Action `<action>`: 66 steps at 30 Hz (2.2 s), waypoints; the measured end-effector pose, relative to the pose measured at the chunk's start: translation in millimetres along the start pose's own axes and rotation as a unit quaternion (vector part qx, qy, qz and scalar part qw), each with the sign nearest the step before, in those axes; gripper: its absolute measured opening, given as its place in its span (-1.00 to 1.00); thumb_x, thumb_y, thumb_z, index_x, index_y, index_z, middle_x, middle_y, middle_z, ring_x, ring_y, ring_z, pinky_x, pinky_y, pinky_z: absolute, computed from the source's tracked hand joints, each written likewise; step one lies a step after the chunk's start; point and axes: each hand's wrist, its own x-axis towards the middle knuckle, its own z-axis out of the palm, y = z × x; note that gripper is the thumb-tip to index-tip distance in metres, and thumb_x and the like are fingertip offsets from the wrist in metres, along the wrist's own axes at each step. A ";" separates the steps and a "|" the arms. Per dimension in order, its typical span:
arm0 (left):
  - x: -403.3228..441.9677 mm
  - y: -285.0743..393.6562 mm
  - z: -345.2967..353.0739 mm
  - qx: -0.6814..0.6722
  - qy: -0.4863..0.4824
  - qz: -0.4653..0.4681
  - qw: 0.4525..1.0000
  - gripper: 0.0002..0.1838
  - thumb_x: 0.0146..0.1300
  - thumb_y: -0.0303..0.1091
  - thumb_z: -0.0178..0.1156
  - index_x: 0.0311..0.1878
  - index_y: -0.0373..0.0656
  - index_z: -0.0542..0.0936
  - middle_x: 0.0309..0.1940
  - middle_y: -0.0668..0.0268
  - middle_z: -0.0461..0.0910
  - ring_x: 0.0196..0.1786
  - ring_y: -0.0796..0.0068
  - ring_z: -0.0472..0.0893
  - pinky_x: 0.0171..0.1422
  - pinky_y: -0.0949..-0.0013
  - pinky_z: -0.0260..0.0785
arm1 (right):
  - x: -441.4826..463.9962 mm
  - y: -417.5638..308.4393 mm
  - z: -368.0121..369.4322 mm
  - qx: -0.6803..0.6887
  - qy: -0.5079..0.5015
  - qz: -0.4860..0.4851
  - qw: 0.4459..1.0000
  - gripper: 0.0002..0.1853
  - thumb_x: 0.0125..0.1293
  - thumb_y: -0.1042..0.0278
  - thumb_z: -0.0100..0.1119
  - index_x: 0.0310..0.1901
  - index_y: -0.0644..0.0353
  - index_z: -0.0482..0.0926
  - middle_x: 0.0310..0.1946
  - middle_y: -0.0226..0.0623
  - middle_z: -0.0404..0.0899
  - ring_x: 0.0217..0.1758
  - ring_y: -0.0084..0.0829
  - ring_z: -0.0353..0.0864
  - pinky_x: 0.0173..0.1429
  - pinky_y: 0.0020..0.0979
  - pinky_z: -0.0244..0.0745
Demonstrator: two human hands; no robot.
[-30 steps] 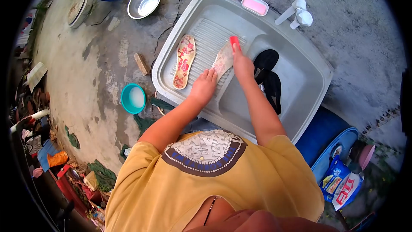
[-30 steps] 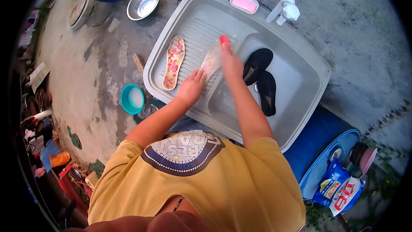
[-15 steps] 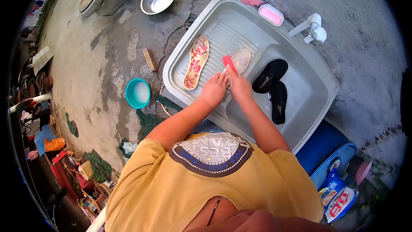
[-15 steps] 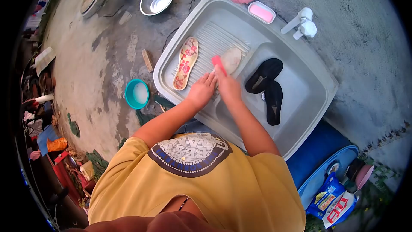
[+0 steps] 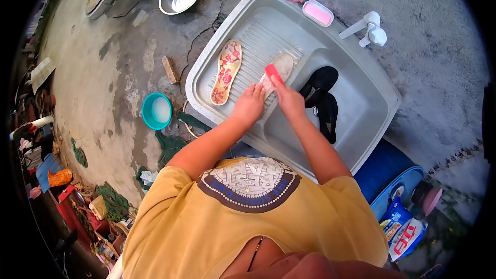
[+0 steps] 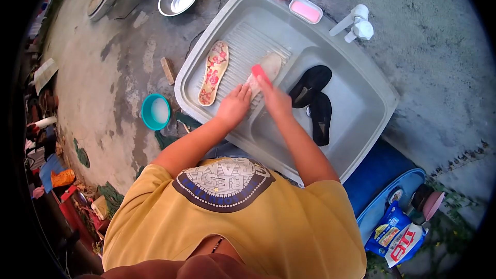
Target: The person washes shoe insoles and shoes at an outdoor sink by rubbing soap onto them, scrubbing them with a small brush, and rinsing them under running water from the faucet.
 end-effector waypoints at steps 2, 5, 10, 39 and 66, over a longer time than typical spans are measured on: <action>-0.8 2.1 -1.0 0.008 -0.002 0.004 1.000 -0.44 0.36 -0.38 0.11 0.41 -0.36 0.48 0.47 -0.02 0.46 0.48 -0.02 0.49 0.53 0.09 0.39 | 40.8 23.7 -12.5 0.001 0.037 0.055 0.998 -0.51 0.60 0.08 0.03 0.51 -0.38 0.40 -0.32 0.08 0.72 -0.32 0.16 0.72 -0.23 0.12 0.58; 0.2 0.4 -3.1 0.009 0.001 0.002 1.000 -0.45 0.36 -0.38 0.11 0.40 -0.36 0.48 0.47 -0.03 0.46 0.47 -0.04 0.50 0.51 0.08 0.41 | 65.6 20.0 -3.2 -0.002 0.042 0.167 0.985 -0.50 0.58 0.04 0.06 0.51 -0.43 0.39 -0.35 0.07 0.71 -0.32 0.17 0.72 -0.24 0.11 0.58; 1.7 -2.3 0.5 0.003 0.011 0.011 1.000 -0.47 0.39 -0.39 0.08 0.40 -0.36 0.47 0.46 -0.04 0.46 0.47 -0.05 0.49 0.51 0.07 0.41 | -0.5 -4.1 17.6 0.029 0.011 0.009 0.999 -0.50 0.61 0.06 -0.02 0.53 -0.32 0.35 -0.35 0.10 0.71 -0.27 0.19 0.72 -0.21 0.13 0.57; 2.3 -0.8 -0.6 0.054 -0.025 0.033 0.998 -0.43 0.35 -0.35 0.16 0.40 -0.36 0.47 0.48 -0.05 0.44 0.43 -0.06 0.53 0.44 0.09 0.49 | 44.9 23.8 -6.7 0.019 0.042 0.092 0.995 -0.49 0.59 0.09 0.01 0.53 -0.32 0.36 -0.34 0.04 0.72 -0.31 0.12 0.75 -0.26 0.09 0.62; 4.4 2.0 -10.7 0.046 -0.031 0.020 0.998 -0.44 0.37 -0.42 0.08 0.43 -0.38 0.44 0.49 -0.06 0.42 0.48 -0.06 0.48 0.51 0.06 0.42 | 43.3 -6.5 -3.7 0.026 0.011 0.099 0.995 -0.51 0.59 0.08 -0.04 0.50 -0.33 0.37 -0.32 0.03 0.73 -0.26 0.16 0.75 -0.19 0.11 0.61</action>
